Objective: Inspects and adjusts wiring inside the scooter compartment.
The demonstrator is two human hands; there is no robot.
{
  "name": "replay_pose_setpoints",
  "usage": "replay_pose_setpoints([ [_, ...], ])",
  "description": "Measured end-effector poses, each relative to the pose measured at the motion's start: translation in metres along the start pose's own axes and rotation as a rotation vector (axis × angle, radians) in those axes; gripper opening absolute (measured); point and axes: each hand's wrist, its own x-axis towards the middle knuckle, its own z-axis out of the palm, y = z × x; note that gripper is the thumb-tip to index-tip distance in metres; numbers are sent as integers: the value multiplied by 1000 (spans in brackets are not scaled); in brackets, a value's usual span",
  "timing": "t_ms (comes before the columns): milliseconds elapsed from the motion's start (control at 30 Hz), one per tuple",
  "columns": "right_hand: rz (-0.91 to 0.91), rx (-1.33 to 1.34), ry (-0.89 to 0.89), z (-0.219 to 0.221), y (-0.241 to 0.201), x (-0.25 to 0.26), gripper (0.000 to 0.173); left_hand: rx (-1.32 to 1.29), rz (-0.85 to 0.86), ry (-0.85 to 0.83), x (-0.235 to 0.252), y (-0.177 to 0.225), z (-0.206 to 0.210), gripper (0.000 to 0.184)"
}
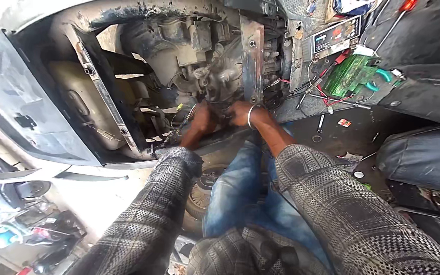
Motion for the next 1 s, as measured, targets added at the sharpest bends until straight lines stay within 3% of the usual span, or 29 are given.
replay_pose_setpoints([
  [133, -7, -225, -7, -27, -11, -25, 47, -153, 10, -135, 1, -4, -8, 17],
  [267, -36, -195, -36, -26, -13, -41, 54, -193, -61, -184, 2, 2, -2, 23],
  [333, -21, -80, -30, -23, -6, -43, 53, -268, -129, -145, 1, 7, 9, 22],
  [433, 27, 195, 145, -14, 4, -46, 51, -402, -258, -9, -2, 20, 19, 23],
  [567, 96, 301, 189, 0, 4, -40, 67, -548, -394, 122, 10, 26, 33, 23],
  [667, 110, 292, 153, 7, 7, -30, 77, -595, -385, 164, 12, 24, 34, 23],
  [767, 89, 426, 148, 6, 10, -20, 72, -595, -352, 161, 14, 22, 34, 20],
  [933, 148, 196, 213, -5, -8, -21, 91, -546, -388, 213, 16, 25, 34, 23],
  [1000, 121, 144, 245, -4, -11, -21, 74, -511, -431, 199, 15, 29, 34, 23],
])
